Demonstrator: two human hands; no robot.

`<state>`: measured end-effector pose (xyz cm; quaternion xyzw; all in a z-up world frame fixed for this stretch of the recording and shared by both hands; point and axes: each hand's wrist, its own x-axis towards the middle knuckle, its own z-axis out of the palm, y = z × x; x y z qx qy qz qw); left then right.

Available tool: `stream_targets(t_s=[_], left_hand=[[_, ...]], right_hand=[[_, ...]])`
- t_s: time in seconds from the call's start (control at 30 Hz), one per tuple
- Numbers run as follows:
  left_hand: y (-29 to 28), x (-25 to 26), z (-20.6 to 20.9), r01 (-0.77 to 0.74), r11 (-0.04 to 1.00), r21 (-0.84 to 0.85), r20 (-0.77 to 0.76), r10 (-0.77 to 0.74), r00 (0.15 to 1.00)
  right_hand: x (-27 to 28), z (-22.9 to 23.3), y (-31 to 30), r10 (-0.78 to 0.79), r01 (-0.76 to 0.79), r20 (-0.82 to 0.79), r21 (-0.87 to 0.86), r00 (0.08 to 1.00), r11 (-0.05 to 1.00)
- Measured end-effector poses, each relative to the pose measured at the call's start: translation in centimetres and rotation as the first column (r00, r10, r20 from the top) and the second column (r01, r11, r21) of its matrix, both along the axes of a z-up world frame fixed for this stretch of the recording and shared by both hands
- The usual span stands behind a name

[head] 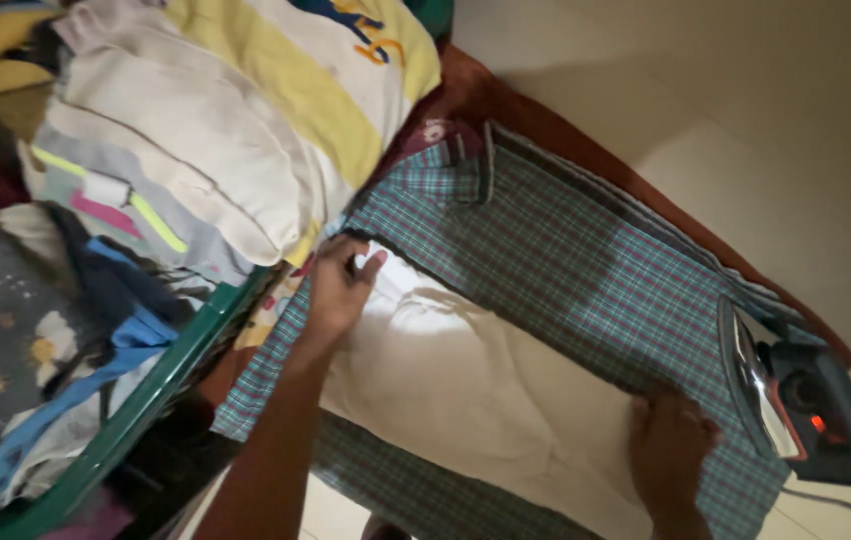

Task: Iron a white garment and fold it neatly.

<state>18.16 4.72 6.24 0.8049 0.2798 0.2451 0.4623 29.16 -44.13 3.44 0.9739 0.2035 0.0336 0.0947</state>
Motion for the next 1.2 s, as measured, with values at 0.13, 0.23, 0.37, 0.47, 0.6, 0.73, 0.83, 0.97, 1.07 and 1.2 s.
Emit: stream_targets(t_s=[0.13,0.23,0.37,0.47,0.6,0.73,0.83,0.97,1.07,1.2], left_hand=[[0.5,0.4,-1.5,0.045,0.973,0.228,0.022,-0.051,0.998],[0.6,0.5,0.3,0.062,0.995,0.084,-0.066,-0.056,0.996],[-1.5,0.1,4.9,-0.005,0.942,0.336,-0.004,0.007,1.000],[-3.3,-0.5,7.7,0.019,0.961,0.274,0.032,-0.029,0.999],[-4.5,-0.7,8.3,0.073,0.986,-0.149,-0.293,-0.114,0.949],[-4.3,-2.2,4.1,0.167,0.986,0.020,-0.095,-0.164,0.982],[-3.7,-2.5,2.7,0.158,0.985,-0.067,-0.091,-0.163,0.982],[-3.6,-2.6,3.1,0.266,0.963,0.035,0.024,-0.267,0.963],[-3.8,-2.4,3.5,0.272,0.962,0.007,0.028,-0.272,0.962],[-3.2,-2.4,3.4,0.258,0.963,0.081,0.166,-0.268,0.949]], right_hand=[[0.4,0.2,0.5,-0.007,0.006,-0.056,-0.032,0.998,0.999],[0.5,3.7,4.5,0.105,-0.045,0.290,-0.208,0.951,0.977],[0.2,6.7,12.0,0.105,0.047,-0.200,0.635,0.974,0.771],[0.3,6.5,18.1,0.225,0.139,-0.371,0.737,0.901,0.661],[1.2,1.0,21.2,0.342,0.300,-0.541,0.777,0.769,0.554],[-1.2,9.0,23.1,0.167,0.469,-0.762,0.539,0.626,0.700],[-3.1,11.3,21.0,0.336,0.361,-0.663,0.685,0.669,0.633],[-3.5,12.1,17.3,0.283,0.259,-0.561,0.697,0.778,0.669],[-2.3,13.0,13.4,0.235,0.178,-0.463,0.687,0.855,0.704],[-0.9,14.5,7.3,0.170,0.087,-0.322,0.650,0.932,0.755]])
